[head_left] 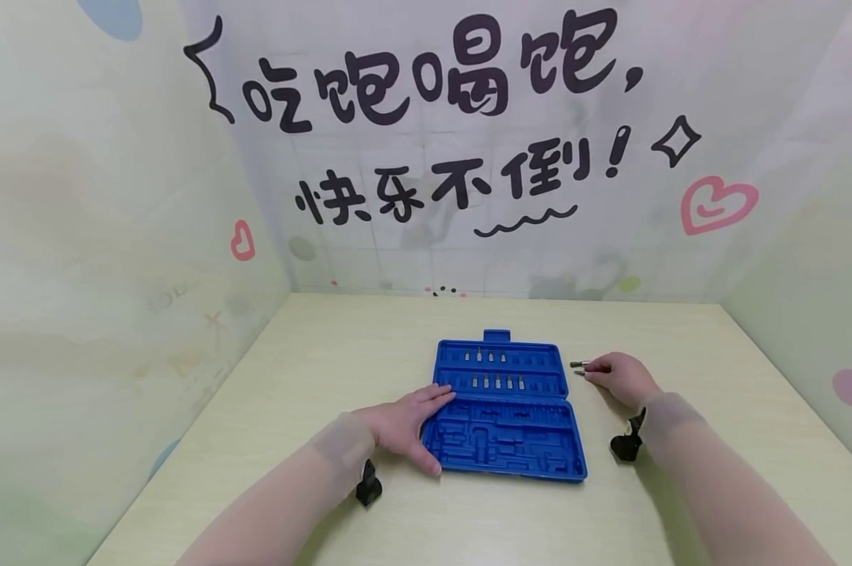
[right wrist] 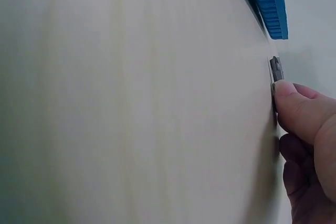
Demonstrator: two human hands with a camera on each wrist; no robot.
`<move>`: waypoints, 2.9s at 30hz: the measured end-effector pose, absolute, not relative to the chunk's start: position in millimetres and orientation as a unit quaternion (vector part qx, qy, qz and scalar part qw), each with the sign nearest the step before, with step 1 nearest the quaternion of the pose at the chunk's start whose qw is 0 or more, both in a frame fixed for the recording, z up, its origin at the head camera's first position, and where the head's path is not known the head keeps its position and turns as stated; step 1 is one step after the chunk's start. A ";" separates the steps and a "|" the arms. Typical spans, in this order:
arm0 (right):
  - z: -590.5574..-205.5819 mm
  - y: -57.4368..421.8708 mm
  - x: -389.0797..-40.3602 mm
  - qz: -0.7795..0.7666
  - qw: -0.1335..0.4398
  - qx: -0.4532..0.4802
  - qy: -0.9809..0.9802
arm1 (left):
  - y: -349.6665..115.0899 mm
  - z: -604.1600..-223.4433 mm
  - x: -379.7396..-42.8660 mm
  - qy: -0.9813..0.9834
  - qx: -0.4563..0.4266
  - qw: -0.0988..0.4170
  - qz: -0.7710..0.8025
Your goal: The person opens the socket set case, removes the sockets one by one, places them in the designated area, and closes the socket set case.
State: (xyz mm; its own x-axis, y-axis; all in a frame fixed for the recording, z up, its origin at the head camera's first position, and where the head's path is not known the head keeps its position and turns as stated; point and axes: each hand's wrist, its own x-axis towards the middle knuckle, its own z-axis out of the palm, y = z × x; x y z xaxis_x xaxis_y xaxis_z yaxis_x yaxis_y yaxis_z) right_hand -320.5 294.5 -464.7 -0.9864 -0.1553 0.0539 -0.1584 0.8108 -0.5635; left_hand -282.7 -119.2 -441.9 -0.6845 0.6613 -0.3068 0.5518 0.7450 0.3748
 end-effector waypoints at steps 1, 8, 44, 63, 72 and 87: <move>-465.2 294.8 -320.6 0.298 0.004 0.081 -0.951 | -119.3 -442.0 -282.9 0.909 0.334 0.216 0.127; -467.3 295.6 -321.2 0.312 0.006 0.070 -0.947 | -119.0 -441.4 -282.7 0.909 0.333 0.216 0.129; -423.8 230.8 -323.4 0.524 -0.036 -0.007 -0.851 | -118.6 -439.0 -281.6 0.906 0.331 0.223 0.140; -444.4 155.8 -342.5 0.481 -0.041 -0.062 -0.874 | -121.9 -440.4 -281.2 0.907 0.328 0.218 0.146; -445.2 158.7 -344.9 0.415 -0.061 -0.045 -0.907 | -121.8 -441.7 -281.8 0.907 0.331 0.218 0.144; -443.9 169.0 -361.3 0.387 -0.112 -0.043 -0.914 | -119.7 -442.9 -282.5 0.906 0.335 0.215 0.141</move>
State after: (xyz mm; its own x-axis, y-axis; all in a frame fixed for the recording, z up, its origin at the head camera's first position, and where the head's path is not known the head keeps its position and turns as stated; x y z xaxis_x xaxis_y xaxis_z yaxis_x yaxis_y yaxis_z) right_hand -361.3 169.0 -443.9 -0.9714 -0.0072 -0.2375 0.1655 0.6966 -0.6981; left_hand -282.5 -119.7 -442.9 -0.6833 0.6680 -0.2947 0.5468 0.7356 0.3998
